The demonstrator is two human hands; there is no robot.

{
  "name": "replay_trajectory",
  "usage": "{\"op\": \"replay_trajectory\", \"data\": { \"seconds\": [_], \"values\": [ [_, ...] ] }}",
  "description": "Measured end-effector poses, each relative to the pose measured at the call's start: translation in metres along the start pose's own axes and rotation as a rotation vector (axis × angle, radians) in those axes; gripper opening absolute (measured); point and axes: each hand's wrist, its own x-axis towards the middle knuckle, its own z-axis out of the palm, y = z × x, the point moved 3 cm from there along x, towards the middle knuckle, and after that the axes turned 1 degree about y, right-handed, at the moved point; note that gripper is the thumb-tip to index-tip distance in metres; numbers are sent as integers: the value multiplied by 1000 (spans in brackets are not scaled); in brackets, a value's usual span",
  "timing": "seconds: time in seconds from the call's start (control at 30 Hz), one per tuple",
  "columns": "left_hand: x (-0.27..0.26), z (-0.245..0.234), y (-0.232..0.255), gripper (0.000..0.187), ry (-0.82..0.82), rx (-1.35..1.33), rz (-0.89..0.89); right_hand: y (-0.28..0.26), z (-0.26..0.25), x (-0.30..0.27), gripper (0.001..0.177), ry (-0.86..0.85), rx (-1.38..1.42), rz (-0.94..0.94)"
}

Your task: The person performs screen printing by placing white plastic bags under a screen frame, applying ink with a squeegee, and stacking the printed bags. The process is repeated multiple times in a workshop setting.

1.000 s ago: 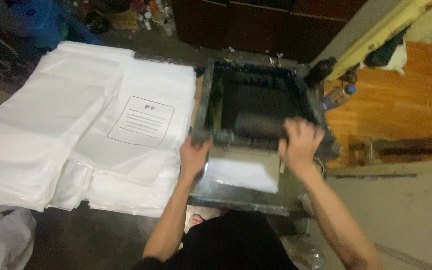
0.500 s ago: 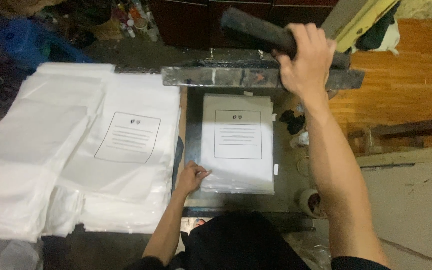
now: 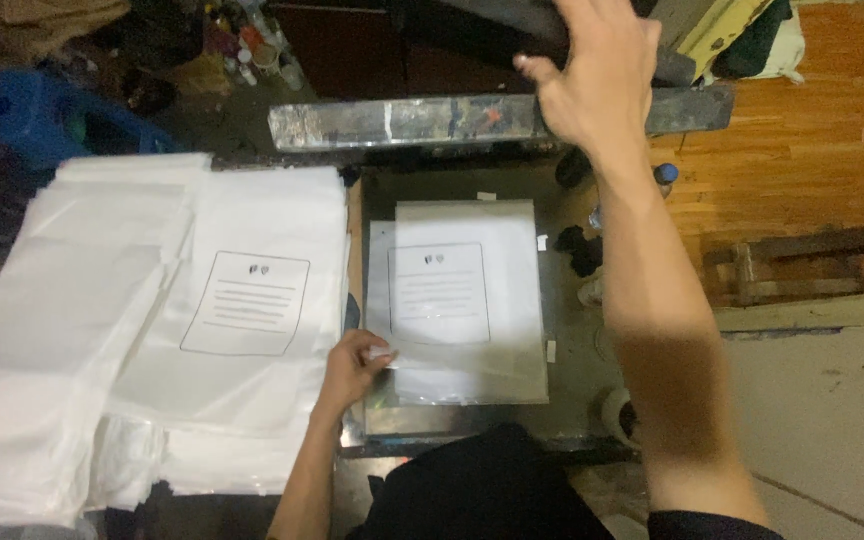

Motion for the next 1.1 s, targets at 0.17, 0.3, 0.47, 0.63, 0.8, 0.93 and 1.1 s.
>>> {"op": "replay_trajectory", "data": {
  "seconds": [0.17, 0.3, 0.47, 0.63, 0.8, 0.93, 1.1],
  "values": [
    [-30, 32, -85, 67, 295, -613, -271, -2, 0, -2, 62, -6, -14, 22],
    [-62, 81, -85, 64, 577, -930, -689, -3, 1, -10, 52, -57, -48, 38],
    [-57, 99, -51, 38, 526, -716, -773, -4, 6, -19, 52, -66, -39, 52],
    [1, -5, -53, 28, 491, -212, -299, -1, 12, -31, 53, -52, -61, 27],
    [-3, -171, -202, 33, 563, -490, -379, -8, 8, -56, 54, -43, -130, 14],
    [-89, -284, -229, 39, 728, -202, -555, -19, 4, -81, 53, -24, -84, 6],
    [-121, -223, -155, 72, 1082, 951, -412, -45, -1, -146, 53, 46, -14, 1]
  ]
}}
